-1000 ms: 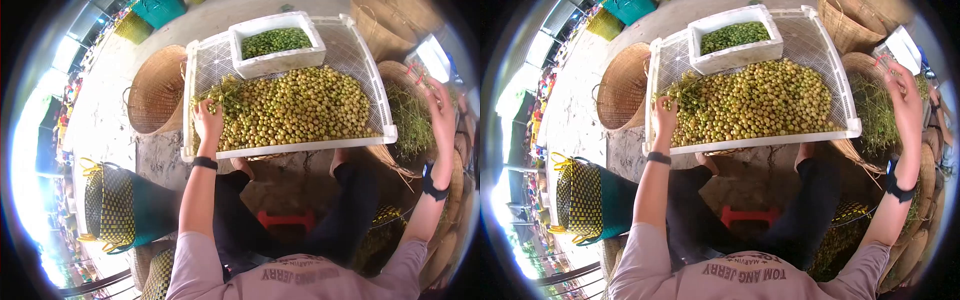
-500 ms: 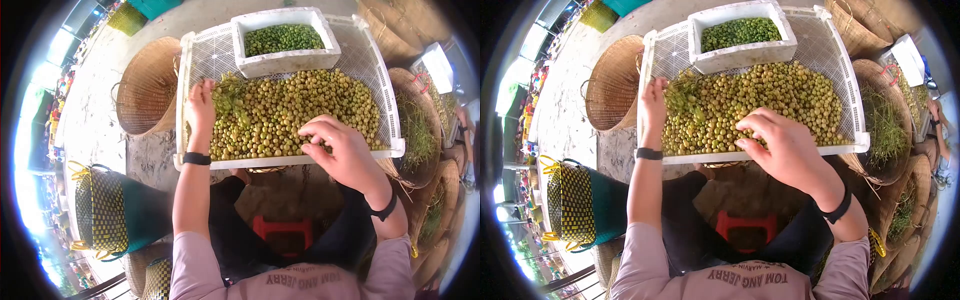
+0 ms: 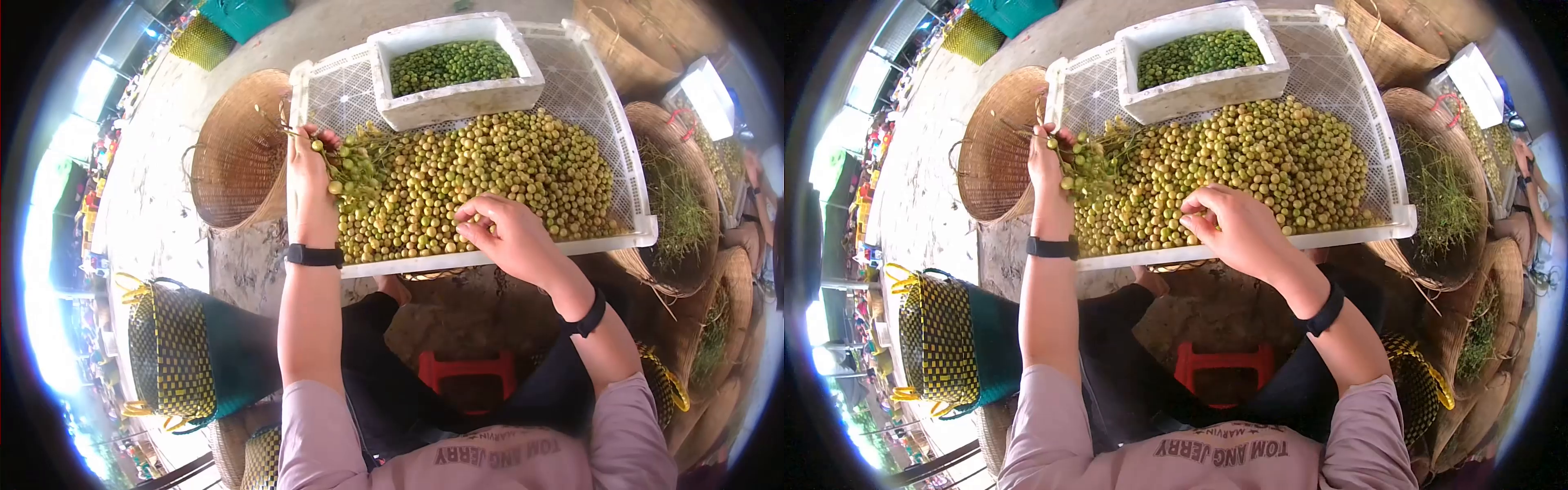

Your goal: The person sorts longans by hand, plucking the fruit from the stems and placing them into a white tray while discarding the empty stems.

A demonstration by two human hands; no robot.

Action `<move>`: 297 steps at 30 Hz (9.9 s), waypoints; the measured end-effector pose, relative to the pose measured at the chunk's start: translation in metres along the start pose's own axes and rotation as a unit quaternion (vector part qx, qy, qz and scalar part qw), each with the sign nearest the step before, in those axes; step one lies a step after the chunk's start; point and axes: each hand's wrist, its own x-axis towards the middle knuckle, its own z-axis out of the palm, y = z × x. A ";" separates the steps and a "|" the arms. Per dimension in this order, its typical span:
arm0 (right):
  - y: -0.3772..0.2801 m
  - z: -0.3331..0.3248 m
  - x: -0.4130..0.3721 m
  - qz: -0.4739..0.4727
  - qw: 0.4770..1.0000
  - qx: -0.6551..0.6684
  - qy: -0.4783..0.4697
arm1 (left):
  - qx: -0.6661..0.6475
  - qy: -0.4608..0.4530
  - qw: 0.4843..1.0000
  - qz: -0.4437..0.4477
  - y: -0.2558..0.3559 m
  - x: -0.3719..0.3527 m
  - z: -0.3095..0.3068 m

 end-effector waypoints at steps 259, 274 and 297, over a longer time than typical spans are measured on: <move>0.103 0.009 0.039 0.072 0.626 0.775 0.041 | -0.610 -0.260 0.694 -0.280 -0.066 -0.024 0.056; 0.091 0.010 0.038 0.101 0.716 0.690 0.034 | -0.346 -0.349 0.812 -0.317 -0.038 -0.046 0.069; 0.098 -0.011 0.041 0.134 0.736 0.647 0.145 | 0.270 -0.285 0.909 -0.143 -0.079 -0.094 0.118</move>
